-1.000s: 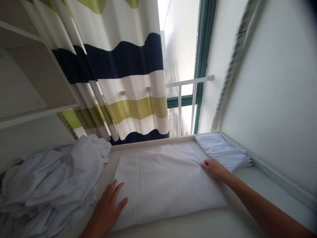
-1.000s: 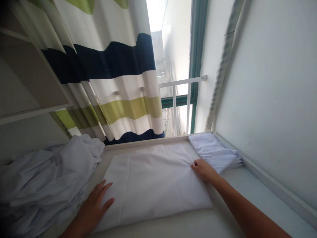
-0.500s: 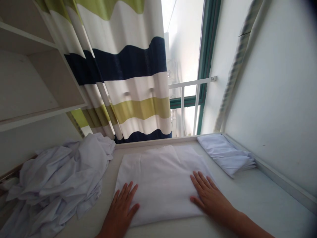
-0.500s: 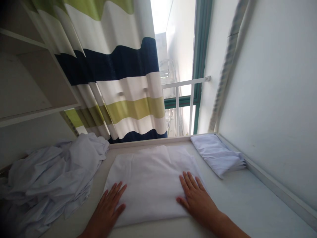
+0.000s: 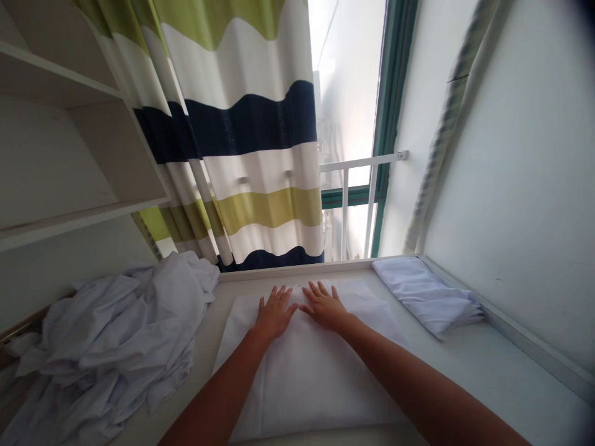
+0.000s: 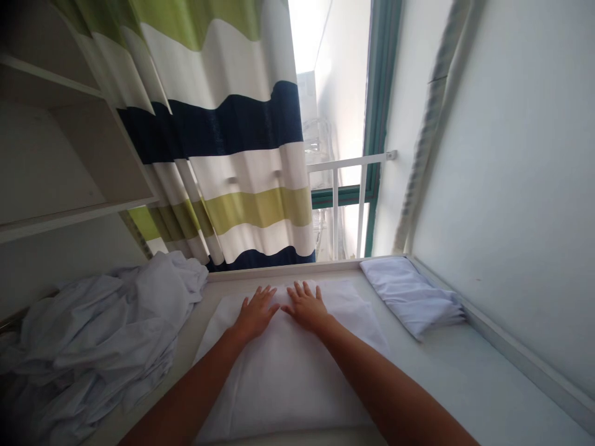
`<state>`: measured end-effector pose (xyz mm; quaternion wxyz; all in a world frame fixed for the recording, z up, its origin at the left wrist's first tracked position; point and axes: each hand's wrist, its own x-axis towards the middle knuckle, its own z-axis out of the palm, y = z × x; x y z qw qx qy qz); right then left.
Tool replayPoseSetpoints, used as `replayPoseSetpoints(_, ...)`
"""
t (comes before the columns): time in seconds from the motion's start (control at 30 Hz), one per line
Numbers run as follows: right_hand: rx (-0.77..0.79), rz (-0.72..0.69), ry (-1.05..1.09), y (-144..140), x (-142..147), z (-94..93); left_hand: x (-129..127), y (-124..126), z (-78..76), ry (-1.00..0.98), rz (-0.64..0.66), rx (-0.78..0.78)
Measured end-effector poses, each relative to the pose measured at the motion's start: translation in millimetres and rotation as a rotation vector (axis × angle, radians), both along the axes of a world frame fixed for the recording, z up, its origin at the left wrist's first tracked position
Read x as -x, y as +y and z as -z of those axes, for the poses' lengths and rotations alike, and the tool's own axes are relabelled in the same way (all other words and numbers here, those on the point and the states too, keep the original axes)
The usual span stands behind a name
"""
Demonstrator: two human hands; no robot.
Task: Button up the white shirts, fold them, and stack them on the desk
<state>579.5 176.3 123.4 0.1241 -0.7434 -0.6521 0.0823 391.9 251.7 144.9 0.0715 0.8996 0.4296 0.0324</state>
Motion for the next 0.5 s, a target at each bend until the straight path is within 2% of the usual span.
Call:
replayPoseSetpoints(0.07, 0.043, 0.060, 0.009, 15, -9, 14.4, -1, 19, 16.3, 0.031, -0.062, 0.032)
replayPoseSetpoints(0.17, 0.037, 0.160, -0.003, 15, -33, 33.0, 22, 39, 41.4, 0.034, -0.096, 0.005)
replayPoseSetpoints(0.23, 0.032, 0.221, -0.010, 10, -48, 40.3, 39, 48, 52.5, 0.025, -0.116, -0.025)
replayPoseSetpoints(0.33, 0.042, 0.276, -0.029, 4, -63, 46.0, 53, 57, 59.2, 0.020, -0.129, -0.021)
replayPoseSetpoints(0.5, 0.083, 0.350, -0.094, -10, -71, 52.9, 59, 63, 58.1, 0.023, -0.086, -0.006)
